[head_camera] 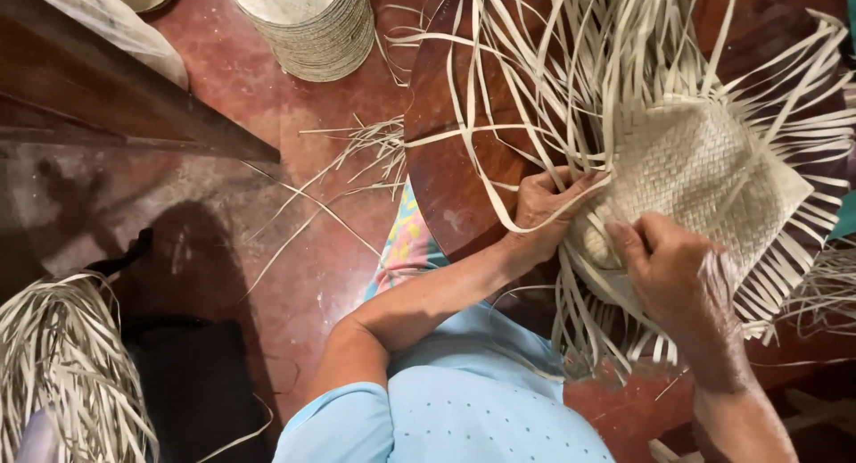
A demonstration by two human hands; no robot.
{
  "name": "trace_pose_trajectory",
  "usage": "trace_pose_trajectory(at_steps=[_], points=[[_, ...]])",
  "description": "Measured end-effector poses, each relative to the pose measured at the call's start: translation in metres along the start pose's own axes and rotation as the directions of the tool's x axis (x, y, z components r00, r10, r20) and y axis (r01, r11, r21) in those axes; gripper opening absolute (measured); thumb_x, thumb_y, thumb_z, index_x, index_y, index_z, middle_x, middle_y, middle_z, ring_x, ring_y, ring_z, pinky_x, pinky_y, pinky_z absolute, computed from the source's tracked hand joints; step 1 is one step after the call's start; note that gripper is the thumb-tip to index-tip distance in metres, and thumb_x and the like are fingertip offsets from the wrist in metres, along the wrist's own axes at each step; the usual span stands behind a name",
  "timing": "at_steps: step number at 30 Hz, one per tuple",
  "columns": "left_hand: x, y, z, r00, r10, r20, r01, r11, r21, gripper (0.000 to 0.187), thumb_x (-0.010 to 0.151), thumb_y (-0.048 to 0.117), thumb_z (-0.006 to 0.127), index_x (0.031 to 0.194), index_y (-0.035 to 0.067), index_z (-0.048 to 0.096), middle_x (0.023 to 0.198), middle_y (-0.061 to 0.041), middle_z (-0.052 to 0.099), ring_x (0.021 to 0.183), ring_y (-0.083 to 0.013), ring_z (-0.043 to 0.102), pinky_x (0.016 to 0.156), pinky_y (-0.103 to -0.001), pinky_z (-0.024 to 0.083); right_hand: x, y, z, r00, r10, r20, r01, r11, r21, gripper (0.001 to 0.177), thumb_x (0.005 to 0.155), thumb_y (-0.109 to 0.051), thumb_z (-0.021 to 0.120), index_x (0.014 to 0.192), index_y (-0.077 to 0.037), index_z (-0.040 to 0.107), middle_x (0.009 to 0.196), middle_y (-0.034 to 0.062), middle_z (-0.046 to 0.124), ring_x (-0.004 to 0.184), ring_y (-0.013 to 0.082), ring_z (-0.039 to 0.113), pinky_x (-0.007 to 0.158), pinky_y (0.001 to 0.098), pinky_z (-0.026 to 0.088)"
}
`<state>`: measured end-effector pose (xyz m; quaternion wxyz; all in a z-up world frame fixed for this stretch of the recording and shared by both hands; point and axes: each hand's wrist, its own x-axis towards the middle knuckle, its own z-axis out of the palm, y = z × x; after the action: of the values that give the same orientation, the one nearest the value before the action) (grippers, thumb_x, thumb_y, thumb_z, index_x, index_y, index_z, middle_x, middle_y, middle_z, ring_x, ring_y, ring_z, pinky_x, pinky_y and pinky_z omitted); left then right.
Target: Weaving a hat from dried plant fibers using skilled hand movements.
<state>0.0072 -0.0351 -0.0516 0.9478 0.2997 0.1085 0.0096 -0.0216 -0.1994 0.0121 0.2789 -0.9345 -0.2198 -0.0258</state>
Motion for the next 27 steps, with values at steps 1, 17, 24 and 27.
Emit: trace_pose_trajectory(at_steps=[1, 17, 24, 27], points=[[0.0, 0.003, 0.0, 1.0, 0.001, -0.002, -0.001, 1.0, 0.0, 0.019, 0.089, 0.018, 0.081, 0.098, 0.001, 0.077, 0.088, -0.008, 0.076, 0.077, -0.0124, 0.071, 0.073, -0.023, 0.064, 0.0, -0.004, -0.002, 1.0, -0.001, 0.001, 0.001, 1.0, 0.001, 0.045, 0.11, -0.028, 0.062, 0.071, -0.005, 0.055, 0.057, 0.0041, 0.051, 0.042, 0.0142, 0.042, 0.038, 0.0266, 0.031], [0.037, 0.052, -0.009, 0.995, 0.077, -0.059, -0.05, 0.929, 0.367, 0.019, 0.089, 0.022, 0.08, 0.093, 0.005, 0.072, 0.068, -0.007, 0.066, 0.058, -0.0111, 0.055, 0.053, -0.026, 0.05, 0.033, -0.075, -0.04, 0.932, 0.319, 0.174, -0.358, 0.887, 0.29, 0.033, 0.092, -0.021, 0.075, 0.062, -0.012, 0.063, 0.043, 0.0002, 0.039, 0.048, 0.0087, 0.038, 0.046, 0.0284, 0.032], [-0.059, 0.103, 0.0, 0.971, -0.029, 0.239, -0.104, 0.847, 0.522, 0.017, 0.095, 0.022, 0.069, 0.088, 0.007, 0.068, 0.057, -0.004, 0.052, 0.044, -0.0138, 0.049, 0.042, -0.024, 0.042, 0.029, -0.073, -0.037, 0.928, 0.327, 0.18, -0.371, 0.854, 0.364, 0.03, 0.095, -0.02, 0.073, 0.066, -0.012, 0.067, 0.041, 0.0026, 0.044, 0.045, 0.01, 0.039, 0.044, 0.0282, 0.033], [-0.119, 0.107, 0.016, 0.836, -0.115, 0.537, -0.269, 0.767, 0.583, 0.013, 0.084, 0.016, 0.085, 0.092, 0.01, 0.076, 0.075, -0.004, 0.065, 0.062, -0.0184, 0.066, 0.058, -0.028, 0.055, 0.027, -0.06, -0.032, 0.935, 0.309, 0.172, -0.353, 0.856, 0.378, 0.032, 0.096, -0.017, 0.072, 0.065, -0.01, 0.067, 0.039, 0.0027, 0.048, 0.042, 0.009, 0.042, 0.043, 0.0253, 0.033]])
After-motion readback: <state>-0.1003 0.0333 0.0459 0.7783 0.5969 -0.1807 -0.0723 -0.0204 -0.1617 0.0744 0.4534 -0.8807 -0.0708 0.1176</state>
